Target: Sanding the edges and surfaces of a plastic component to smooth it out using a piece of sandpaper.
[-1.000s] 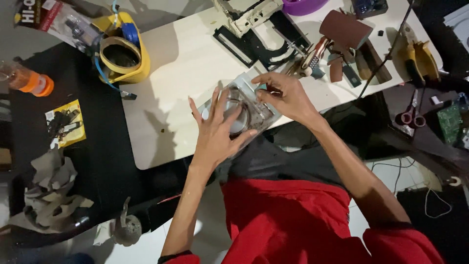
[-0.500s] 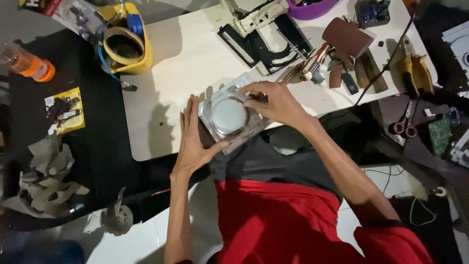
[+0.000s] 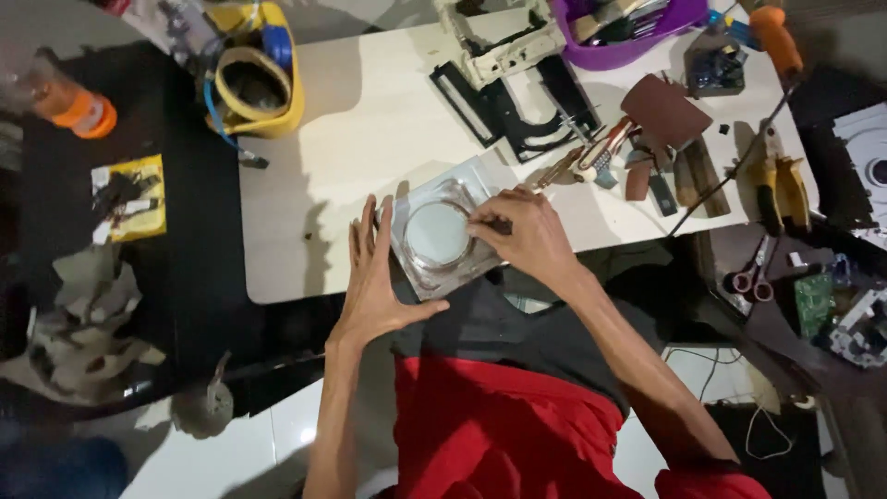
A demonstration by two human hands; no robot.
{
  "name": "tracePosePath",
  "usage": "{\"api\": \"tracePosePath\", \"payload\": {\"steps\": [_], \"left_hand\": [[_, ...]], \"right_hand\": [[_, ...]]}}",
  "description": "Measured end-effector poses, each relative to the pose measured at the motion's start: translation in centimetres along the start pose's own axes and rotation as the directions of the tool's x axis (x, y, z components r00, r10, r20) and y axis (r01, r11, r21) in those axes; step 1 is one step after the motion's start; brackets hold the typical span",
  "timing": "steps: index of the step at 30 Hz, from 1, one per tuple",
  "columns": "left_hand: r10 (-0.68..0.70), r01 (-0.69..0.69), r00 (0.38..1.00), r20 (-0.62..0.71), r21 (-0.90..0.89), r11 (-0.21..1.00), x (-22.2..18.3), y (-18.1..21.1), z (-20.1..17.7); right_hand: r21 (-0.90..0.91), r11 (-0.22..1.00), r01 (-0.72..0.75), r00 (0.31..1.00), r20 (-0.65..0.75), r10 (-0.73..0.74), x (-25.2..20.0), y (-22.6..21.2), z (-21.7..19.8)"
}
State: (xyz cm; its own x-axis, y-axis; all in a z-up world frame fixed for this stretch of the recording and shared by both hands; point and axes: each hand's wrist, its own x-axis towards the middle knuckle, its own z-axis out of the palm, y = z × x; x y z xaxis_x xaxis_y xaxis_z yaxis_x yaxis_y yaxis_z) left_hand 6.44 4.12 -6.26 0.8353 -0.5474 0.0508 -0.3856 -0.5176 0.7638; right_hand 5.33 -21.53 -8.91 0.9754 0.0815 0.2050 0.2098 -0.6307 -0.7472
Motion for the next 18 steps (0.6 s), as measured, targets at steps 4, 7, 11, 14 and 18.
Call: {"api": "tracePosePath", "payload": {"steps": [4,7,11,14,18], "left_hand": [[-0.055,0.055,0.998,0.001,-0.002,0.998,0.7,0.4,0.4],[-0.046,0.047,0.999,-0.026,0.037,0.998,0.2,-0.6,0.9],[-0.011,0.015,0.999,-0.052,0.077,0.997,-0.2,-0.4,1.1],[0.015,-0.007,0.998,-0.065,0.119,0.993,0.1,-0.4,0.9],[0.011,-0.004,0.998,-0.068,0.103,0.995,0.1,-0.1,0.8]], "right_hand": [[-0.068,0.997,-0.03,0.999,-0.045,0.027,0.5,1.2,0.4],[-0.099,0.995,-0.003,0.999,-0.046,-0.001,2.1,1.7,1.5],[-0.109,0.994,0.025,1.0,-0.006,-0.026,3.9,2.7,2.4],[-0.192,0.981,-0.029,0.998,0.044,0.038,3.2,1.8,1.7],[-0.162,0.986,-0.022,0.998,0.062,0.032,2.4,1.8,0.9]]}}
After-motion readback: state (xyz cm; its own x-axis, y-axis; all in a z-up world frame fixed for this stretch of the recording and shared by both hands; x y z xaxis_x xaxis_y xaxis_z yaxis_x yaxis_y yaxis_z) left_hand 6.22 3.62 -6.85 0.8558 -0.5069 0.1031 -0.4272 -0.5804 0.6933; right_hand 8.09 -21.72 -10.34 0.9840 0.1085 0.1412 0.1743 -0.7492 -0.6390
